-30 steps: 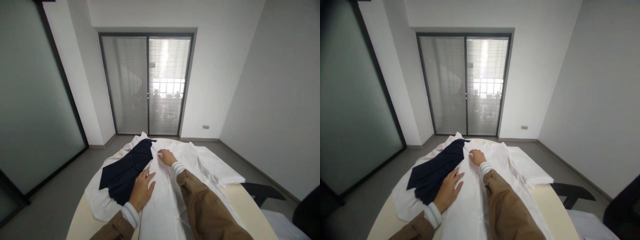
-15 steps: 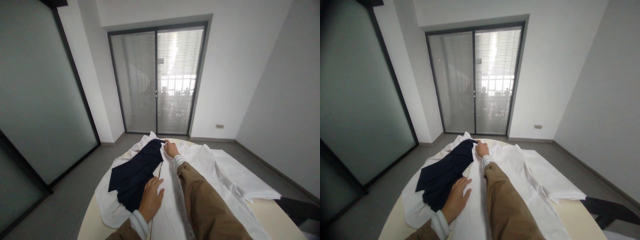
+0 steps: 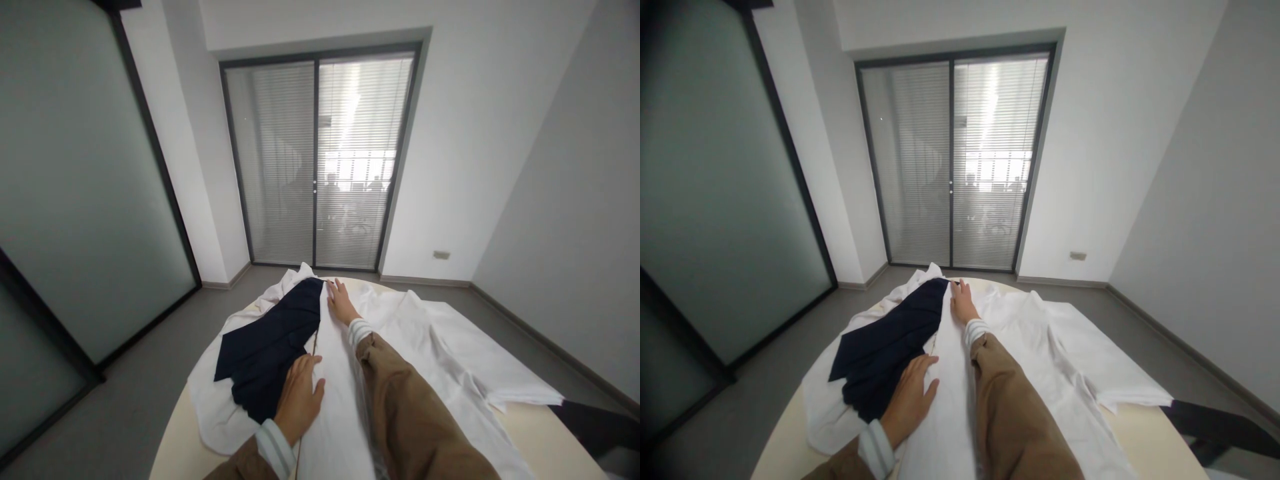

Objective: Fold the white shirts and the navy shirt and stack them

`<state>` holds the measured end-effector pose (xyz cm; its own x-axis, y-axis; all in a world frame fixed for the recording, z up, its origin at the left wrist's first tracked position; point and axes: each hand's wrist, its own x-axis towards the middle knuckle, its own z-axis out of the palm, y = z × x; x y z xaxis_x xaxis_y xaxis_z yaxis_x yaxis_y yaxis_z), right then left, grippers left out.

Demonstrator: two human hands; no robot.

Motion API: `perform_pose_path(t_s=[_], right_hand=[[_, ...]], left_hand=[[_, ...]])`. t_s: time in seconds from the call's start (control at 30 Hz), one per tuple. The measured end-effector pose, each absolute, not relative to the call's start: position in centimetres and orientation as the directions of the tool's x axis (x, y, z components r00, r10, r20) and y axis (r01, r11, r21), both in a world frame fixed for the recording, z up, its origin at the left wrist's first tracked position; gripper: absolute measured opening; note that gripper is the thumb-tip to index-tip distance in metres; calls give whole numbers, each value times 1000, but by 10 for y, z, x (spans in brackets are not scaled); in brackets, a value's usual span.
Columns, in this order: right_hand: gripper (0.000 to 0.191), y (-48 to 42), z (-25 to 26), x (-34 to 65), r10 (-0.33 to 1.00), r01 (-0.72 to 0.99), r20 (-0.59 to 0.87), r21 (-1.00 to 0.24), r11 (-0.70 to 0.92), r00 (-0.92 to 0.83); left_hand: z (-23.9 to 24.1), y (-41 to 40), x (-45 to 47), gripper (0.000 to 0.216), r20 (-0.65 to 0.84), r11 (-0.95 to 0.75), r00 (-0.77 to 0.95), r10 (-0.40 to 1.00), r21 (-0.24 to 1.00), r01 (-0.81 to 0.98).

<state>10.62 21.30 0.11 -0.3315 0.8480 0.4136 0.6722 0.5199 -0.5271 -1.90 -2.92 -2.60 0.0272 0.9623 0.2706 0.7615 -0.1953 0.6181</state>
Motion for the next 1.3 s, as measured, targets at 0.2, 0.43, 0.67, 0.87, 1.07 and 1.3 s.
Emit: perform_pose_path(t_s=[0.2,0.43,0.67,0.87,1.07,1.3], right_hand=[[46,154,2,113,767,679,407,-369,635,-496],[67,104,-7,129,879,804,156,-358,475,-450],[72,61,-11,152,873,812,-6,-370,452,-488],[65,51,4,178,859,827,2,-270,494,-512],[45,59,40,245,947,981,312,-150,127,-75],[43,71,58,319,925,940,198,-176,-293,325]], left_hand=[[-21,-34,-18,49,254,-213,92,963,508,834],[-23,-38,-17,55,257,-272,183,949,375,886],[-24,-40,-17,59,212,-312,258,943,289,905],[-25,-40,-16,58,187,-300,262,947,217,929],[-24,-44,-17,56,211,-344,301,930,207,916],[-18,-48,-13,60,154,-518,495,855,207,830]])
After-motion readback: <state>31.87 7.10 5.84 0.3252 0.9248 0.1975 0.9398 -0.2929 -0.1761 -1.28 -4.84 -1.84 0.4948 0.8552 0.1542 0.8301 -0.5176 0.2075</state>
